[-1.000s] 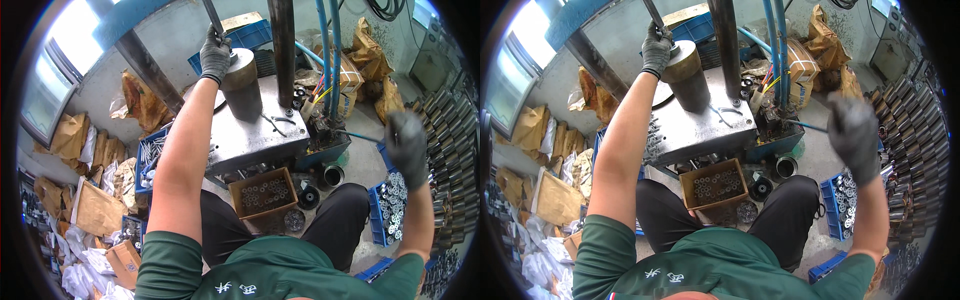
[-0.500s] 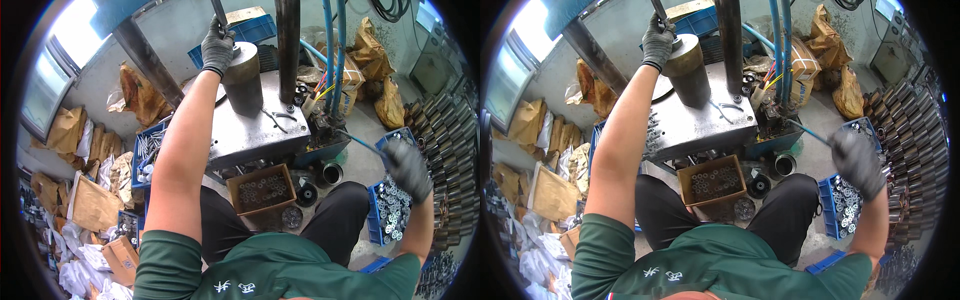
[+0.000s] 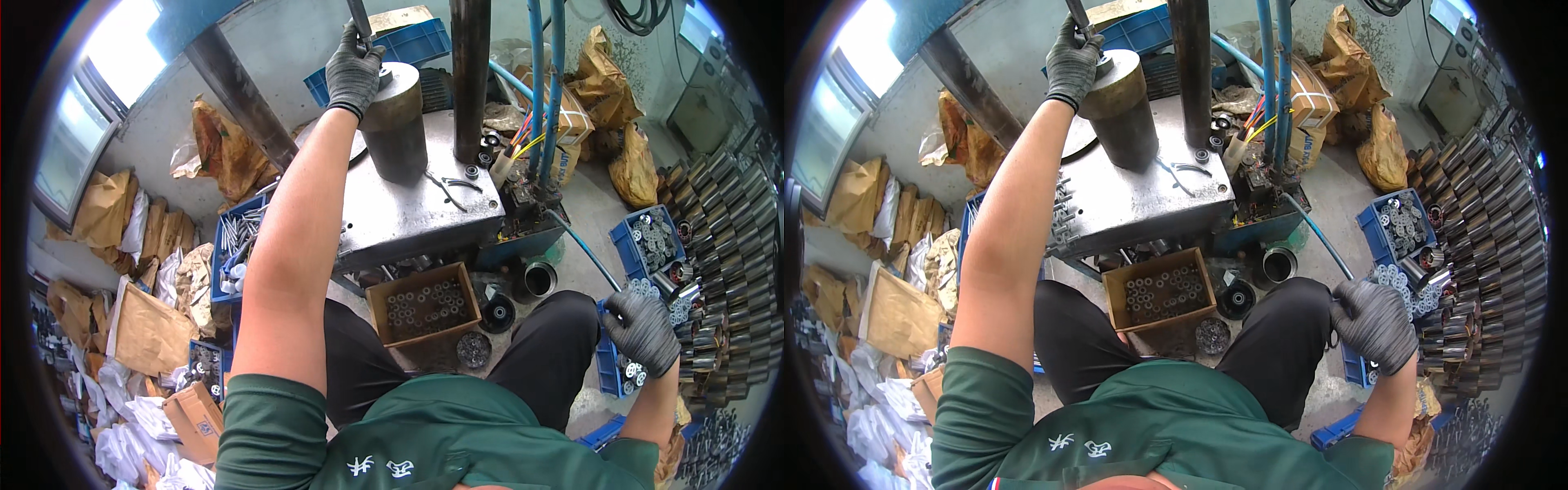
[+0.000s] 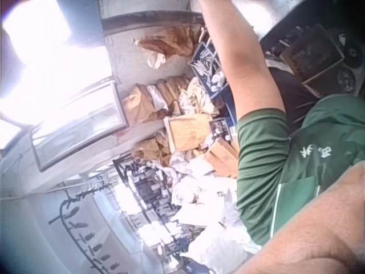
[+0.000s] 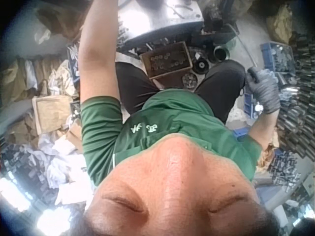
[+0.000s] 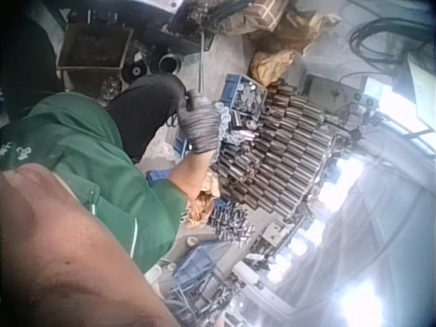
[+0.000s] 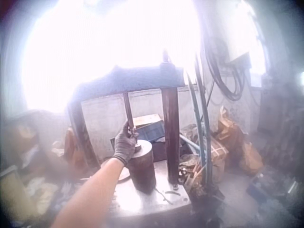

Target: Assembling small metal rods and gears into a component using a manual press machine.

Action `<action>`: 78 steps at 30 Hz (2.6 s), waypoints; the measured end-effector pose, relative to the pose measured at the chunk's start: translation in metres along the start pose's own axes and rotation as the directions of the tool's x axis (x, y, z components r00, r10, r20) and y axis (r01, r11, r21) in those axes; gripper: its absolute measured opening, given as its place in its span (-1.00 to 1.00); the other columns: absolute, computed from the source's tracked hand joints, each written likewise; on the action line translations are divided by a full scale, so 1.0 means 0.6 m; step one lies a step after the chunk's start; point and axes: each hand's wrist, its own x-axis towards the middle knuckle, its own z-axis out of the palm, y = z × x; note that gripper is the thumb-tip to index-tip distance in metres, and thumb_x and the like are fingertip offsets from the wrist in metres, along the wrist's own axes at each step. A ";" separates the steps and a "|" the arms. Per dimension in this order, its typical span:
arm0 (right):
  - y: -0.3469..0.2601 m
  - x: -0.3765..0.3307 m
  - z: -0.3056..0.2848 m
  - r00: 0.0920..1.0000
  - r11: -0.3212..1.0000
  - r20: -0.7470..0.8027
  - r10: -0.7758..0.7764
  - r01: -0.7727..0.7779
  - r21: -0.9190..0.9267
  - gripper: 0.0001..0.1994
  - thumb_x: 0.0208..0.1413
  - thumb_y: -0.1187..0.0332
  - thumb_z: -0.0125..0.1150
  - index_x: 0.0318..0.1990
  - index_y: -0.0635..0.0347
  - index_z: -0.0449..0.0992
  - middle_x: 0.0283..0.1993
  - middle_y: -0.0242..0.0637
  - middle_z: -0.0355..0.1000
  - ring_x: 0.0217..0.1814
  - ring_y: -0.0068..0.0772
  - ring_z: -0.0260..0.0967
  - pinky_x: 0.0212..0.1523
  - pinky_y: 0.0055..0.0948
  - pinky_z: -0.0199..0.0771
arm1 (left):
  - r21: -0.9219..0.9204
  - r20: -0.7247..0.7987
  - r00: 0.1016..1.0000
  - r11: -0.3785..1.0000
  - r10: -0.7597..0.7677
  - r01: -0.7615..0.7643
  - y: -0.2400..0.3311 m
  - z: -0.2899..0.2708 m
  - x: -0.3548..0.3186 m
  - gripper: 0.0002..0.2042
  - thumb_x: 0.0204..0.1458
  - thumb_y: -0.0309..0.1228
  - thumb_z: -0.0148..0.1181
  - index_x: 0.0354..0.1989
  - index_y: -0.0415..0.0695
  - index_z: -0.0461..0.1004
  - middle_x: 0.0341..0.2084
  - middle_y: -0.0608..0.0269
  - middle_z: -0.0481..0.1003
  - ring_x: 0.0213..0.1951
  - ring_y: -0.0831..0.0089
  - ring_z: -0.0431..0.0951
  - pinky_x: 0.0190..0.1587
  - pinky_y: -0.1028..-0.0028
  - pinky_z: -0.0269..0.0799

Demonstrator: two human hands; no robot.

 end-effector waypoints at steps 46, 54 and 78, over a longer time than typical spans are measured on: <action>0.027 0.006 -0.018 0.975 0.992 0.194 -0.105 0.115 -0.042 -0.76 0.08 0.45 0.23 -0.07 0.22 0.60 -0.20 0.03 0.56 -0.15 0.15 0.53 -0.11 -0.04 0.54 | -0.365 0.130 0.984 0.917 -0.120 0.160 -0.038 0.001 0.016 -0.75 0.16 -0.27 0.19 -0.16 -0.19 0.62 -0.48 0.18 0.61 -0.38 0.45 0.61 -0.20 0.41 0.51; 0.029 0.068 -0.050 0.860 0.980 -0.470 -0.197 0.162 -0.114 -0.84 0.18 0.49 0.21 -0.10 0.24 0.58 -0.20 0.00 0.56 -0.14 0.08 0.56 -0.09 -0.15 0.56 | -0.444 0.186 0.974 0.873 -0.131 0.203 -0.034 0.008 0.019 -0.75 0.22 -0.32 0.16 -0.07 -0.21 0.59 -0.39 0.20 0.63 -0.34 0.48 0.63 -0.21 0.47 0.56; 0.060 0.393 -0.188 0.844 0.948 -0.537 0.014 -0.182 -0.262 -0.69 0.22 0.12 0.09 -0.06 0.07 0.63 -0.12 0.01 0.61 -0.04 0.06 0.59 0.06 -0.01 0.57 | -0.512 -0.005 0.964 0.827 0.266 -0.231 0.061 -0.019 -0.161 -0.67 0.28 -0.32 0.25 0.14 -0.19 0.47 -0.10 0.26 0.58 -0.07 0.48 0.53 0.06 0.45 0.44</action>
